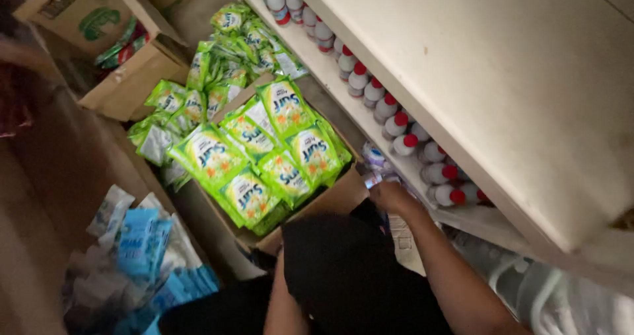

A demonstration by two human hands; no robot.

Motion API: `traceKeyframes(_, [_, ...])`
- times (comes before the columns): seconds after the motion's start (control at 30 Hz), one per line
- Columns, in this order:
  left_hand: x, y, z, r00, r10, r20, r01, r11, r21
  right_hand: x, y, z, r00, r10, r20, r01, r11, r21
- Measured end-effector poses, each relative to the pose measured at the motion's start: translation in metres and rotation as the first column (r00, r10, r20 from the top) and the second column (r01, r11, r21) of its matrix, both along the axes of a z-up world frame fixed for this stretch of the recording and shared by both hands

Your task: Arranging and stocking laundry detergent sachets into cardboard boxes on a store shelf.

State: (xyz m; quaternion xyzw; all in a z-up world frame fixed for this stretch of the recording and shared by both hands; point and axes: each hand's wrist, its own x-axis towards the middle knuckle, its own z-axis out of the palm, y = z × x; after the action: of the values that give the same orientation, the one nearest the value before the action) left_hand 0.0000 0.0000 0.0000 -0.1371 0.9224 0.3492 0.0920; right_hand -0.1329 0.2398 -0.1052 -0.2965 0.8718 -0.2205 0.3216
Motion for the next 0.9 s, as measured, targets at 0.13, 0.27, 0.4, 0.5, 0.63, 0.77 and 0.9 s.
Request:
traceKeyframes(0.13, [-0.003,0.022,-0.049,0.996,-0.084,-0.04,0.082,0.995,-0.051,0.007,0.009,-0.048,0.996,0.013,0.083,-0.012,1.0,-0.016])
traceKeyframes(0.27, [-0.008,0.039,-0.11,0.98,-0.177,-0.09,0.165,0.979,-0.12,-0.001,-0.014,-0.072,0.981,-0.192,-0.023,0.189,0.977,-0.099])
traceKeyframes(0.4, [0.003,0.067,-0.202,0.952,-0.281,-0.122,0.257,0.95,-0.179,0.01,-0.034,-0.091,0.952,0.037,-0.303,-0.06,0.996,-0.066])
traceKeyframes(0.5, [0.026,0.1,-0.355,0.929,-0.342,-0.138,0.308,0.925,-0.222,0.011,-0.044,-0.098,0.905,0.235,-0.355,-0.218,0.972,0.088])
traceKeyframes(0.63, [0.023,0.096,-0.319,0.91,-0.392,0.134,0.411,0.896,-0.169,0.006,-0.048,-0.067,0.927,0.299,-0.228,-0.243,0.939,0.245])
traceKeyframes(0.77, [-0.019,0.103,-0.222,0.953,-0.256,0.161,0.162,0.883,0.441,-0.022,-0.034,-0.023,0.983,0.145,-0.112,-0.111,0.957,0.267])
traceKeyframes(0.9, [0.026,0.078,-0.154,0.924,-0.072,0.375,-0.288,0.515,0.808,0.01,-0.028,0.018,0.997,0.013,0.081,-0.03,0.976,0.216])
